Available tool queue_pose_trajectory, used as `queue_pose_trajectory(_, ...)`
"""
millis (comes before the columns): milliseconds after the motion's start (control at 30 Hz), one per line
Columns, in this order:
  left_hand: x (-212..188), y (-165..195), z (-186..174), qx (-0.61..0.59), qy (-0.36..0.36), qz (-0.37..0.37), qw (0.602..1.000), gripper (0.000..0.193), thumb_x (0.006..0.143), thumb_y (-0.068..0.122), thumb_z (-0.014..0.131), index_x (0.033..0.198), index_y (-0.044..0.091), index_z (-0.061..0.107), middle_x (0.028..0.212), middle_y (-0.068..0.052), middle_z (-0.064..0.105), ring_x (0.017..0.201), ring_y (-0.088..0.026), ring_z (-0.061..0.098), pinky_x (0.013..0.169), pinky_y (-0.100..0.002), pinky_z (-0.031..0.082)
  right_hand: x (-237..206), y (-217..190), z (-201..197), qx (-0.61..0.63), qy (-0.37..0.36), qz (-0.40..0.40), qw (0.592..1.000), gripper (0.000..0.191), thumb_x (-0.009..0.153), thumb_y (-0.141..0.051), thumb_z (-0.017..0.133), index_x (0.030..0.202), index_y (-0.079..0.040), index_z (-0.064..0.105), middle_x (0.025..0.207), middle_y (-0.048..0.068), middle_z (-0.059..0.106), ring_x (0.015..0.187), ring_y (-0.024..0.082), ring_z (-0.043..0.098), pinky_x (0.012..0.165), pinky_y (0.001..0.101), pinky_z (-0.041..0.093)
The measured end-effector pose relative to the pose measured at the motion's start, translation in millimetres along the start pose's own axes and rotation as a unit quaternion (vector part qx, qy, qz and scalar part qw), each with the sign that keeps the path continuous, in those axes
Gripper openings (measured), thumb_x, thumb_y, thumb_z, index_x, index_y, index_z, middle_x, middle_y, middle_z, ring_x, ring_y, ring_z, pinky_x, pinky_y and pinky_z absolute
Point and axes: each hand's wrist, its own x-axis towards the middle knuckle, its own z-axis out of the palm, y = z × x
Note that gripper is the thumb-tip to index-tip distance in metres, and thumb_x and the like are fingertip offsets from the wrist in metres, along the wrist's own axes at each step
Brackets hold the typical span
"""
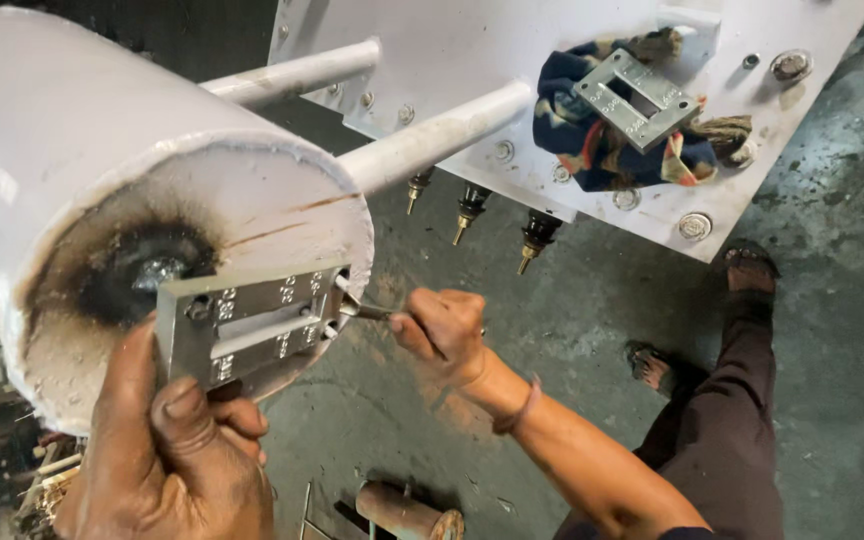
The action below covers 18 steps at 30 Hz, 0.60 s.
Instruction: The person holds a metal mounting bracket against the open end of a white cylindrical machine housing and fastens it by hand, then uses a wrench to tighten bolts on the bracket. They reposition the bracket and hardware several times, then wipe the bracket and surrounding parts with a cloth.
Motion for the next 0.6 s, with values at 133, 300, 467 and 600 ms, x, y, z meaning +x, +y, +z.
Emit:
queue_pose_trajectory(133,-4.8,-7.5,4.9,-0.023,0.037,0.041,0.998,0.045,0.111,0.033,0.043,0.138,0.002,0.060,0.082,-0.010,0.070,0.059,-0.008,0.061,0.053,-0.022,0.049,17.6,-0.3,17.1,0.080,0.010,-0.031,0.996,0.051,0.109,-0.043,0.048,0.073,-0.007,0.042,0.065,0.011,0.039,0.054,0.032,0.044,0.053,0.0443,0.034)
queue_pose_trajectory(300,6.2,-15.9,1.8,-0.087,-0.003,0.067,0.994,0.048,0.110,0.034,0.039,0.139,-0.002,0.053,0.095,-0.015,0.071,0.063,-0.008,0.062,0.051,-0.020,0.049,13.0,-0.8,-4.1,0.043,-0.012,-0.005,0.999,0.046,0.105,-0.032,0.058,0.070,-0.007,0.042,0.062,0.011,0.036,0.050,0.031,0.043,0.050,0.0443,0.033)
queue_pose_trajectory(467,-2.4,-44.2,12.0,-0.074,0.016,0.031,0.997,0.056,0.110,0.035,0.037,0.146,-0.007,0.040,0.105,-0.022,0.068,0.068,-0.015,0.065,0.053,-0.025,0.053,2.8,-2.5,-38.2,0.032,-0.057,0.035,0.997,0.037,0.104,-0.024,0.066,0.075,-0.008,0.049,0.065,0.010,0.045,0.053,0.030,0.050,0.050,0.0414,0.037)
queue_pose_trajectory(600,-9.2,-53.4,15.7,-0.034,0.056,0.018,0.998,0.052,0.110,0.033,0.035,0.144,-0.005,0.044,0.103,-0.024,0.069,0.071,-0.019,0.067,0.056,-0.027,0.056,16.6,6.0,-46.7,0.015,-0.113,-0.012,0.993,0.043,0.100,-0.029,0.070,0.070,-0.008,0.046,0.061,0.010,0.044,0.048,0.030,0.046,0.047,0.0425,0.036)
